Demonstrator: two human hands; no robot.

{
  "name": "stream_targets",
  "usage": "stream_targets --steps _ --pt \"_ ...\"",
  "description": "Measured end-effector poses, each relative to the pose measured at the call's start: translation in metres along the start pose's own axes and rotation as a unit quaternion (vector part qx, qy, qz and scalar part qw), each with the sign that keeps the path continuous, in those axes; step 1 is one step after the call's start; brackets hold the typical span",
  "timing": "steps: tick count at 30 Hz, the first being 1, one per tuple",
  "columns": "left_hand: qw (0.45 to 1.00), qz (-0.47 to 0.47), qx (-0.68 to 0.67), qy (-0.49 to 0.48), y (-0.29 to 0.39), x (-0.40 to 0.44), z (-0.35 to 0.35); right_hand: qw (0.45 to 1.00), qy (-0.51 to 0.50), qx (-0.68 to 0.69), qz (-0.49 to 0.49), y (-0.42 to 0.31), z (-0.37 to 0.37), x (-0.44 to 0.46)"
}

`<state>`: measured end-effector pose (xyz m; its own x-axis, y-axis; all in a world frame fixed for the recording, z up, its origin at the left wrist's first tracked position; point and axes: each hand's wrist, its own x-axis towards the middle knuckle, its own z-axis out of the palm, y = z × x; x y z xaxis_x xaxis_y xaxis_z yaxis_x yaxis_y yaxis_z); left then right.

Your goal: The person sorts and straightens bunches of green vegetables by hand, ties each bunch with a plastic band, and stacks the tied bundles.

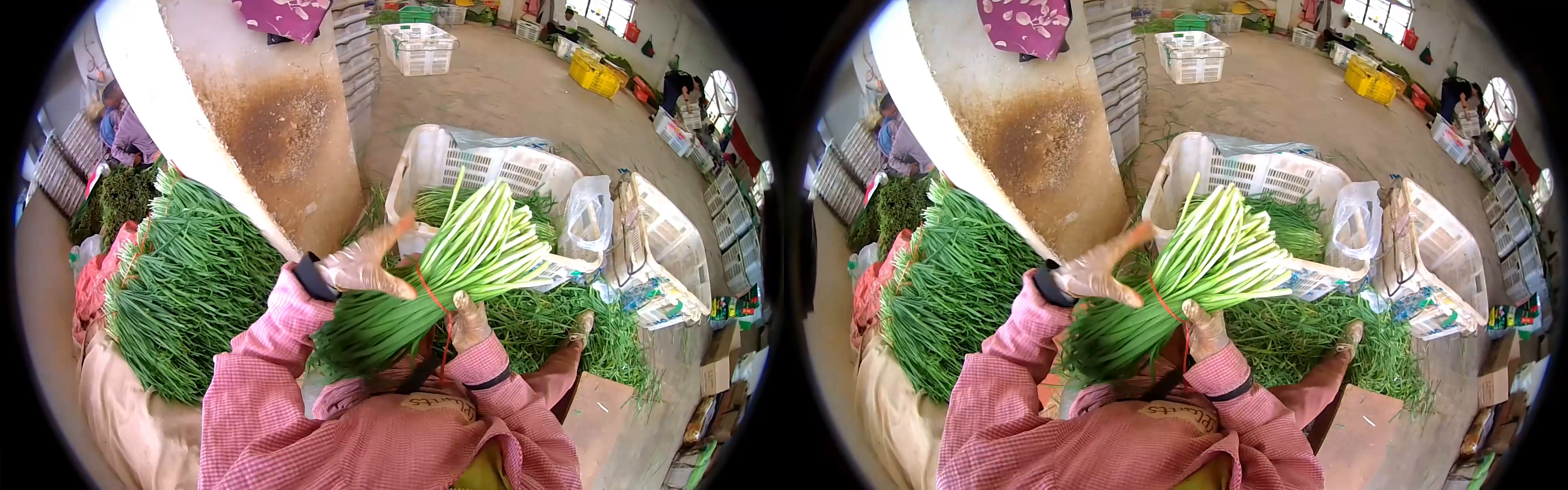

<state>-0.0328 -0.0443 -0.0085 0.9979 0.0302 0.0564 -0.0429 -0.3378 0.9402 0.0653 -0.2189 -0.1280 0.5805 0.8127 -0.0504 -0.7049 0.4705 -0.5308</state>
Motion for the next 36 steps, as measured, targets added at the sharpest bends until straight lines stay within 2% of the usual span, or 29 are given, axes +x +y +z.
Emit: stream_targets --steps 1,2,4,6,8,10,12,13,14,15,16,17,18,19,20,21,22,23,24,25,26,27,28,30,31,32,34,35,36 --pt "0.997 0.003 -0.001 -0.071 -0.026 0.001 0.010 0.999 -0.006 -0.038 -0.009 -0.001 0.003 -0.004" --pt "0.984 0.032 -0.144 -0.101 -0.042 0.000 0.030 0.997 -0.013 -0.075 -0.022 -0.004 0.008 -0.006" --pt "0.987 0.004 -0.156 -0.021 -0.062 -0.010 0.051 0.980 0.006 -0.198 -0.027 -0.021 0.019 0.003" --pt "0.947 -0.123 -0.297 0.000 -0.060 -0.013 0.049 0.984 0.034 -0.171 0.033 -0.038 0.009 0.024" --pt "0.928 -0.161 -0.335 0.015 -0.055 -0.016 0.031 0.970 0.014 -0.242 0.023 -0.098 0.029 0.042" --pt "0.928 -0.179 -0.324 0.035 -0.052 -0.023 0.012 0.906 0.056 -0.416 -0.054 -0.121 0.049 0.023" --pt "0.930 -0.180 -0.317 0.043 -0.048 -0.025 0.003 0.778 -0.057 -0.626 -0.003 -0.097 0.014 0.020" --pt "0.927 -0.193 -0.322 0.024 -0.053 -0.025 0.000 0.732 -0.083 -0.672 0.079 -0.070 0.005 0.013" --pt "0.922 -0.207 -0.327 0.005 -0.061 -0.024 -0.002 0.706 -0.136 -0.691 0.075 -0.049 0.011 0.006" --pt "0.916 -0.212 -0.341 0.003 -0.074 -0.024 -0.001 0.768 -0.145 -0.611 0.128 -0.029 0.004 0.003" --pt "0.916 -0.215 -0.340 0.009 -0.082 -0.024 -0.002 0.815 -0.139 -0.561 0.044 -0.012 -0.002 -0.003" --pt "0.902 -0.250 -0.352 -0.008 -0.089 -0.024 -0.002 0.775 -0.112 -0.611 -0.117 0.002 -0.011 -0.008" --pt "0.886 -0.285 -0.365 -0.020 -0.097 -0.027 -0.001 0.778 -0.124 -0.605 -0.112 0.006 -0.012 -0.011" --pt "0.898 -0.299 -0.323 -0.014 -0.096 -0.027 0.000 0.754 -0.099 -0.630 -0.158 0.008 -0.009 -0.012" --pt "0.915 -0.262 -0.307 -0.018 -0.091 -0.027 0.002 0.791 -0.083 -0.587 -0.150 0.011 0.001 -0.009" --pt "0.937 -0.281 -0.208 0.002 -0.092 -0.025 -0.002 0.826 -0.066 -0.540 -0.144 0.014 0.010 -0.007" --pt "0.946 -0.226 -0.232 -0.008 -0.099 -0.021 0.000 0.858 -0.049 -0.491 -0.140 0.017 0.019 -0.006" --pt "0.973 -0.174 -0.154 -0.019 -0.048 -0.026 0.009 0.853 -0.073 -0.497 -0.143 0.021 0.018 -0.001" --pt "0.982 -0.168 0.075 -0.040 -0.051 -0.022 0.014 0.847 -0.098 -0.502 -0.146 0.024 0.015 0.004" --pt "0.986 -0.095 0.136 0.009 -0.083 -0.019 0.033 0.816 -0.160 -0.498 -0.248 0.038 0.007 0.016" --pt "0.963 -0.126 0.234 0.055 -0.074 -0.026 0.045 0.852 -0.159 -0.458 -0.200 0.042 0.023 0.014" --pt "0.949 -0.128 0.268 0.104 -0.092 -0.025 0.056 0.861 -0.149 -0.456 -0.170 0.052 0.012 0.019" --pt "0.934 -0.124 0.302 0.148 -0.115 -0.019 0.065 0.904 -0.120 -0.384 -0.142 0.061 0.010 0.022" --pt "0.871 -0.223 0.367 0.240 -0.145 -0.010 0.082 0.909 -0.162 -0.371 -0.096 0.062 0.003 0.021" --pt "0.877 -0.227 0.318 0.281 -0.150 -0.007 0.081 0.873 -0.122 -0.460 -0.107 0.059 0.015 0.006" --pt "0.873 -0.247 0.307 0.288 -0.150 -0.008 0.082 0.843 -0.114 -0.521 -0.071 0.055 0.018 -0.007" --pt "0.889 -0.274 0.296 0.218 -0.129 -0.017 0.070 0.802 -0.135 -0.576 -0.080 0.053 0.016 -0.022" --pt "0.891 -0.263 0.291 0.227 -0.126 -0.021 0.072 0.777 -0.157 -0.608 -0.045 0.044 0.013 -0.024" --pt "0.894 -0.249 0.288 0.238 -0.123 -0.023 0.070 0.775 -0.157 -0.609 -0.055 0.036 0.021 -0.021"
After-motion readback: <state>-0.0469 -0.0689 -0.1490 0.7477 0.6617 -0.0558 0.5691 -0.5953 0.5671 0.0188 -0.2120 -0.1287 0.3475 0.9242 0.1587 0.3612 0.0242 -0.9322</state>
